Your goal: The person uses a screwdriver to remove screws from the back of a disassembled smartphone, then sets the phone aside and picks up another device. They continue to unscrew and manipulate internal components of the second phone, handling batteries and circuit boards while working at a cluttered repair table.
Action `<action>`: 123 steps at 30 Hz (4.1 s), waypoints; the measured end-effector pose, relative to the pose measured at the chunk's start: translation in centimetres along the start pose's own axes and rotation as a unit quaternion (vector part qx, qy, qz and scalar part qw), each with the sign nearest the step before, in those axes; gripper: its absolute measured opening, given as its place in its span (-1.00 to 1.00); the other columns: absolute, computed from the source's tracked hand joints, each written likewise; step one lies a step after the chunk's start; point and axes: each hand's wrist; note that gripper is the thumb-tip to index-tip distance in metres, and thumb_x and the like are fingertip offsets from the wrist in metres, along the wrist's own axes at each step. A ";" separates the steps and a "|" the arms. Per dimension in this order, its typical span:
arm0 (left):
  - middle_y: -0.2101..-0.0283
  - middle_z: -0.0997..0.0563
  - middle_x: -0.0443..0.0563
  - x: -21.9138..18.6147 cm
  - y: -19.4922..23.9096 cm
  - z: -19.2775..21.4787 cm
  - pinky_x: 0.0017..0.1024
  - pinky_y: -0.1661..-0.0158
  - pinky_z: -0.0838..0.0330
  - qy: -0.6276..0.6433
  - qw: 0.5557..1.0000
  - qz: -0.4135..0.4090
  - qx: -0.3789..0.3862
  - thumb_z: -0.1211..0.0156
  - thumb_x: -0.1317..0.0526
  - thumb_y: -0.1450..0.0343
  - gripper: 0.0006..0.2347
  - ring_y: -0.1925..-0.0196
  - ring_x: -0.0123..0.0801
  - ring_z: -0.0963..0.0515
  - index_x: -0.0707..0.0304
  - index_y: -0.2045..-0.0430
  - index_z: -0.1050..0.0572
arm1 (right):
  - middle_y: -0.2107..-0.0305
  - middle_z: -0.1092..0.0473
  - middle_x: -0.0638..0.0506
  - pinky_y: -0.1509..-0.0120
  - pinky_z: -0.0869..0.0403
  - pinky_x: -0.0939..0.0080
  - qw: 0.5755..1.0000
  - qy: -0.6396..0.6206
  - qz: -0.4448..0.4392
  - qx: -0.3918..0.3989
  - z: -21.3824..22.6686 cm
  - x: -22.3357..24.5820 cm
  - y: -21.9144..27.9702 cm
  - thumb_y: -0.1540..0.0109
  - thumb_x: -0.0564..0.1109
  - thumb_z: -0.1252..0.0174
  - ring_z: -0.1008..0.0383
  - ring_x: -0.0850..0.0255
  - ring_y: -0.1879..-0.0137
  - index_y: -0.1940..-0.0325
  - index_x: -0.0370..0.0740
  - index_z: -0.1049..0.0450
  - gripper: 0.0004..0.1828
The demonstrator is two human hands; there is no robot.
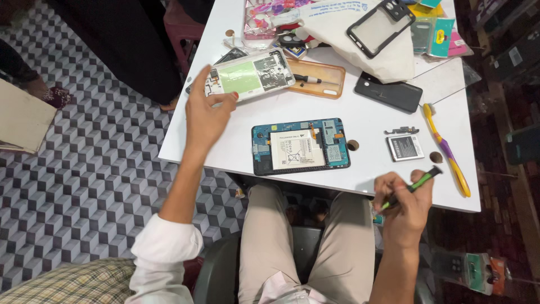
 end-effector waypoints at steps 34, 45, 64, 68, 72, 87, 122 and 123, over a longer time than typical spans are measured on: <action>-0.16 -0.48 0.30 -5.3 9.6 -2.5 -0.08 -0.19 -0.35 -0.245 0.960 -0.088 0.103 -0.65 -0.02 -0.02 -0.11 -0.23 0.10 -0.42 0.46 -0.19 -0.33 | 0.12 -0.54 -0.30 0.02 -0.73 0.15 0.961 0.259 0.097 0.017 -4.0 0.6 -6.5 -0.43 -0.42 -0.10 -0.69 0.02 0.07 -0.61 -0.10 0.47 -0.02; -0.18 -0.44 0.37 -5.3 13.6 -2.0 0.13 -0.33 -0.14 -0.230 0.959 -0.145 0.078 -0.58 0.23 0.01 -0.12 -0.27 0.20 -0.39 0.51 -0.23 -0.22 | 0.42 -0.32 -0.14 0.29 -0.55 0.12 0.981 -0.018 0.177 -0.075 -0.6 -1.9 -1.6 -0.32 -0.40 0.09 -0.40 0.20 0.38 -0.11 -0.34 -0.18 -0.73; 0.04 -0.63 0.10 -5.6 18.9 -2.7 -0.22 -0.02 -0.54 -0.127 0.968 -0.211 0.049 -0.65 0.08 -0.11 -0.39 0.00 -0.09 -0.59 0.37 0.04 -0.49 | 0.54 -0.35 0.11 0.57 -0.11 0.39 0.942 0.223 -0.237 0.078 -3.7 2.0 1.0 -0.09 -0.28 -0.30 -0.14 0.41 0.58 -0.40 -0.22 -0.37 -0.24; -0.22 -0.46 0.32 -5.9 14.6 -1.0 -0.03 -0.26 -0.38 -0.158 0.961 -0.213 0.083 -0.66 -0.13 0.00 -0.14 -0.29 0.12 -0.42 0.40 -0.12 -0.42 | 0.52 -0.35 0.10 0.49 -0.18 0.37 0.881 0.331 -0.263 0.211 -2.5 3.8 -5.2 -0.21 -0.18 -0.20 -0.17 0.41 0.53 -0.32 -0.12 -0.52 -0.45; -0.40 -0.25 0.48 -5.9 9.5 -1.4 0.05 -0.37 -0.12 -0.177 0.951 -0.185 0.175 -0.61 -0.21 0.05 0.09 -0.48 0.29 -0.15 0.55 -0.31 -0.24 | 0.40 -0.54 0.06 0.27 -0.37 0.37 0.844 0.393 -0.147 0.335 -4.8 3.1 -9.9 -0.22 -0.19 -0.20 -0.38 0.40 0.35 -0.22 -0.18 -0.55 -0.55; -0.24 -0.39 0.33 -5.2 7.2 -5.6 -0.01 -0.31 -0.19 -0.266 0.937 -0.144 0.176 -0.62 -0.19 0.10 0.02 -0.37 0.19 -0.26 0.52 -0.18 -0.33 | 0.36 -0.40 -0.04 0.28 -0.37 0.24 0.953 0.302 0.001 0.001 -6.1 -0.5 -8.2 -0.26 -0.24 -0.28 -0.35 0.30 0.32 0.16 -0.29 -0.22 -0.69; -0.59 -0.09 0.36 -2.9 7.3 -4.4 -0.04 -0.52 0.02 -0.107 0.973 -0.095 0.179 -0.30 0.21 -0.32 -0.30 -0.65 0.22 0.04 0.36 -0.42 -0.19 | 0.15 -0.52 -0.27 0.01 -0.64 0.16 0.949 0.289 0.101 -0.078 -4.6 -0.1 -4.2 -0.26 -0.46 -0.28 -0.63 0.01 0.03 -0.34 -0.25 0.08 -0.23; -0.58 -0.09 0.35 -2.8 7.2 -3.9 -0.03 -0.53 0.05 -0.080 0.973 -0.092 0.197 -0.28 0.24 -0.30 -0.29 -0.66 0.22 0.05 0.35 -0.42 -0.18 | 0.14 -0.52 -0.27 -0.02 -0.66 0.16 0.948 0.290 0.103 -0.080 -4.6 0.1 -4.1 -0.27 -0.46 -0.26 -0.63 0.01 0.00 -0.37 -0.24 0.09 -0.22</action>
Point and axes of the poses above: each hand's wrist, its own y-axis away from the middle knuckle, its own z-axis out of the back of the hand, x = y × z
